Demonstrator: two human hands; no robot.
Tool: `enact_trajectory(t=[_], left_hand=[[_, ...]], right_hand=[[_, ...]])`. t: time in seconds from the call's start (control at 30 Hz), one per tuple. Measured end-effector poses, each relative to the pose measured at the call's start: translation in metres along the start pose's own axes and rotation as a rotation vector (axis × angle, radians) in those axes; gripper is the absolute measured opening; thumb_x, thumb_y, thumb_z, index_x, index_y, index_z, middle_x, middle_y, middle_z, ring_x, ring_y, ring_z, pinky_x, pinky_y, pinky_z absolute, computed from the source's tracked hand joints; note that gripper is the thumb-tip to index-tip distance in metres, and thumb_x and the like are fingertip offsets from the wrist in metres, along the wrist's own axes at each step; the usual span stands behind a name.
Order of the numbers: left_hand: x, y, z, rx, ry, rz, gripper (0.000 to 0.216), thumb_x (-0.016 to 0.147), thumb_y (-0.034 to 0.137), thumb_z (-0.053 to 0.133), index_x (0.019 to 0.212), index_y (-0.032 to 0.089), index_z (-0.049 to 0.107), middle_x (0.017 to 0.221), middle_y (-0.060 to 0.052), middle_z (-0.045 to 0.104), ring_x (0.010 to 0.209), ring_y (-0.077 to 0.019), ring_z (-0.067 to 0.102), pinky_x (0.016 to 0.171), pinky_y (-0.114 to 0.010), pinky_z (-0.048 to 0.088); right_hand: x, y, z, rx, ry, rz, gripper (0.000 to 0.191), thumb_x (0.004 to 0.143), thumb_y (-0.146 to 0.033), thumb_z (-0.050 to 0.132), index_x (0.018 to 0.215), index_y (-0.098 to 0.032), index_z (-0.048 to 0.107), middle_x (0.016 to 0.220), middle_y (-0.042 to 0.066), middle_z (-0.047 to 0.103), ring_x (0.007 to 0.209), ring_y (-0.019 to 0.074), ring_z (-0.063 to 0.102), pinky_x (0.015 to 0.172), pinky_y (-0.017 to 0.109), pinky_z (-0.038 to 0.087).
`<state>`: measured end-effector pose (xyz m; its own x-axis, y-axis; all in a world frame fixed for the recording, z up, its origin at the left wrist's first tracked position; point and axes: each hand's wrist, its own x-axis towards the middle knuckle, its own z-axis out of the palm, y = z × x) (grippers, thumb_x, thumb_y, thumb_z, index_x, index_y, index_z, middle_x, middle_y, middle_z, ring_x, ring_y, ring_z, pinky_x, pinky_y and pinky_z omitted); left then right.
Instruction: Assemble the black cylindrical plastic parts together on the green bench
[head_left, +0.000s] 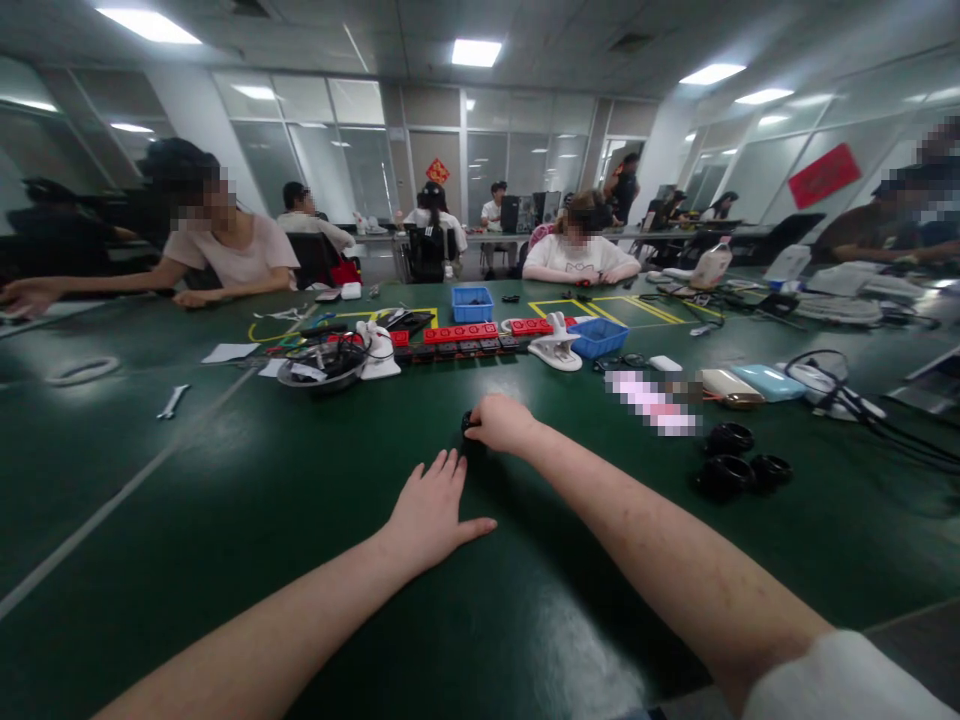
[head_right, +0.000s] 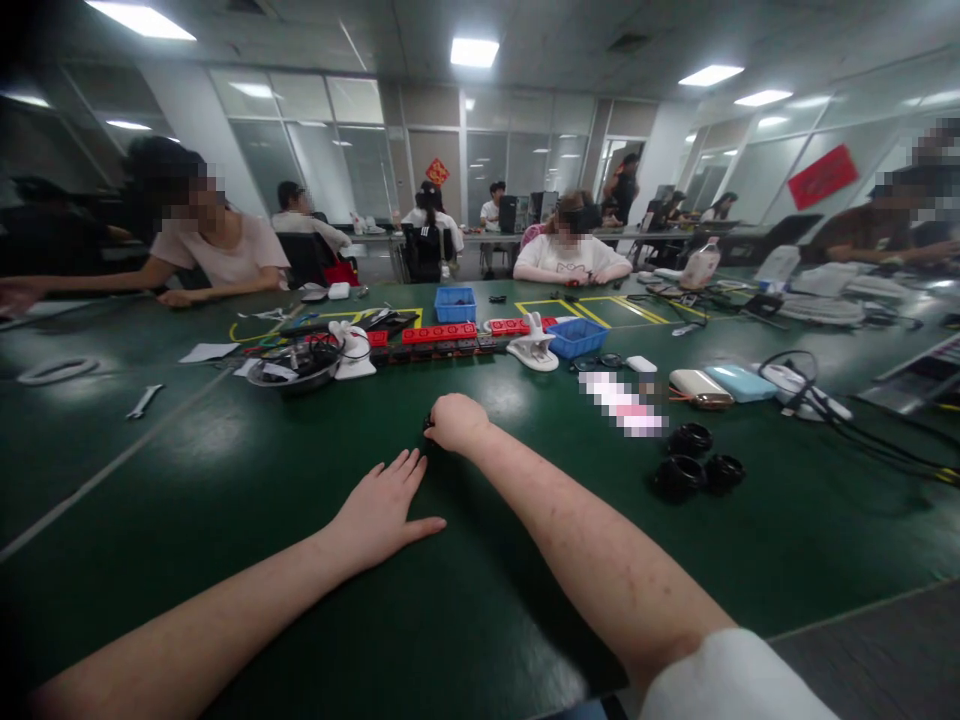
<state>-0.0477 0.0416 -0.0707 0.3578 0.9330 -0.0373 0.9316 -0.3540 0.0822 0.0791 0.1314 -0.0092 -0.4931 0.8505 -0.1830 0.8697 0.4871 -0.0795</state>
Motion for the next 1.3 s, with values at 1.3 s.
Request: enact_trajectory(t=[1.3], left_hand=[[0.0, 0.005, -0.007, -0.016, -0.008, 0.016, 0.086, 0.074, 0.065, 0.044, 0.132, 0.004, 0.032, 0.139, -0.023, 0.03, 0.129, -0.0362, 0.023, 0.099, -0.052, 0.024]], right_hand=[[0.068, -0.045, -0.019, 0.234, 0.503, 0.025, 0.054, 0.083, -0.046, 0.048, 0.126, -0.016, 0.037, 0.125, 0.013, 0.043, 0.111, 0.0235, 0.044, 0.09, 0.035, 0.038]])
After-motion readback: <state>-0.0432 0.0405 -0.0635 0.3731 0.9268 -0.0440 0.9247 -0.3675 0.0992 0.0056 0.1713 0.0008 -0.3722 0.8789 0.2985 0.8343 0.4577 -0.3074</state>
